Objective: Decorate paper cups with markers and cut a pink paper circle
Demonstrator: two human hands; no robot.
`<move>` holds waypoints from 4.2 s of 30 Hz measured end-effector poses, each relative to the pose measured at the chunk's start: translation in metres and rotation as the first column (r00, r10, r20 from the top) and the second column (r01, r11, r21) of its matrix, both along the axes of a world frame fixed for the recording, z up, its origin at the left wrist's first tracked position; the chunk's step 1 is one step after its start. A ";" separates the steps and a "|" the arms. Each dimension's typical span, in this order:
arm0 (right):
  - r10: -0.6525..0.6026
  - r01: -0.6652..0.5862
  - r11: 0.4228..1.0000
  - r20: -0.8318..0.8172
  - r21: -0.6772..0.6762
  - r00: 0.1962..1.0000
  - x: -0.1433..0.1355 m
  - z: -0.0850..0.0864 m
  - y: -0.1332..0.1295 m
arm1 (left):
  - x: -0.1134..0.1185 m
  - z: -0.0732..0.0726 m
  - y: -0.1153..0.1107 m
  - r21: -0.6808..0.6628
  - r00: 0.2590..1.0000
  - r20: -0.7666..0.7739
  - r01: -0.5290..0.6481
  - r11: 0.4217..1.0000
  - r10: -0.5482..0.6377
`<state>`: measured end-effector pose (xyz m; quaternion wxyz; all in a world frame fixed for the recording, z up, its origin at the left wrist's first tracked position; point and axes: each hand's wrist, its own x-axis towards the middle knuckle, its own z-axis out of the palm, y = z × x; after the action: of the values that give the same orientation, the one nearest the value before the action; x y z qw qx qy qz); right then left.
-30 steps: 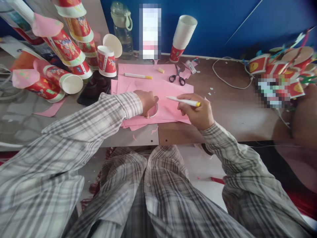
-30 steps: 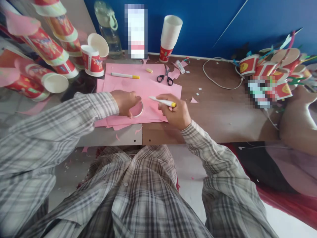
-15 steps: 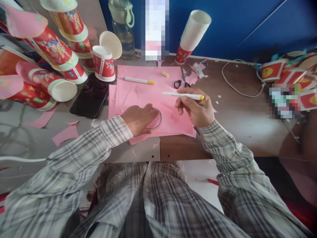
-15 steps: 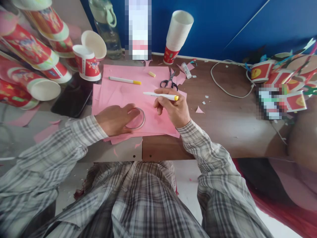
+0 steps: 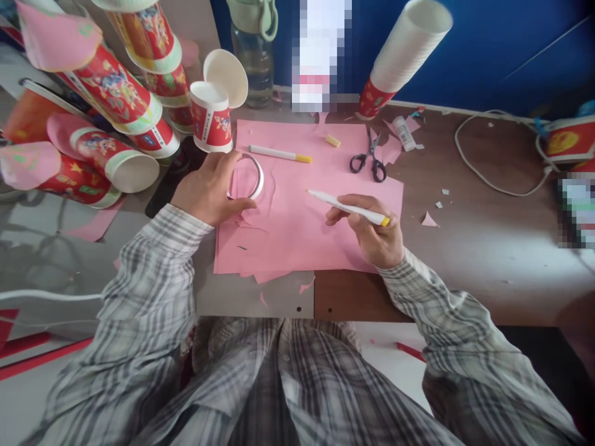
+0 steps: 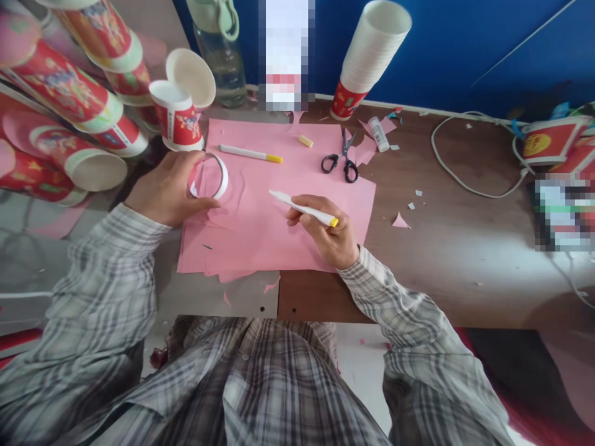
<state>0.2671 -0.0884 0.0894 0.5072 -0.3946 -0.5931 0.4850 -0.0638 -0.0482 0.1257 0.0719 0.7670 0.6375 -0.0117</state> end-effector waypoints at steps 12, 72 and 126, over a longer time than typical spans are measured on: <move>0.054 -0.064 0.975 -0.054 -0.212 0.997 -0.002 -0.017 0.003 | 0.015 -0.005 -0.010 0.049 0.975 0.088 0.199 0.979 -0.203; -0.143 -0.229 0.913 0.791 0.337 0.595 0.028 -0.047 0.035 | -0.001 -0.074 0.013 0.246 0.796 0.407 0.377 0.893 -0.448; -0.308 -0.040 0.850 0.558 0.525 0.770 0.007 0.025 0.071 | 0.004 -0.027 -0.007 -0.358 -0.097 0.924 0.123 0.926 0.370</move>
<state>0.2738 -0.0175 0.1144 0.4020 -0.4270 -0.8020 0.1137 -0.0594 -0.0549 0.0985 0.6449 0.4349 0.4330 0.4555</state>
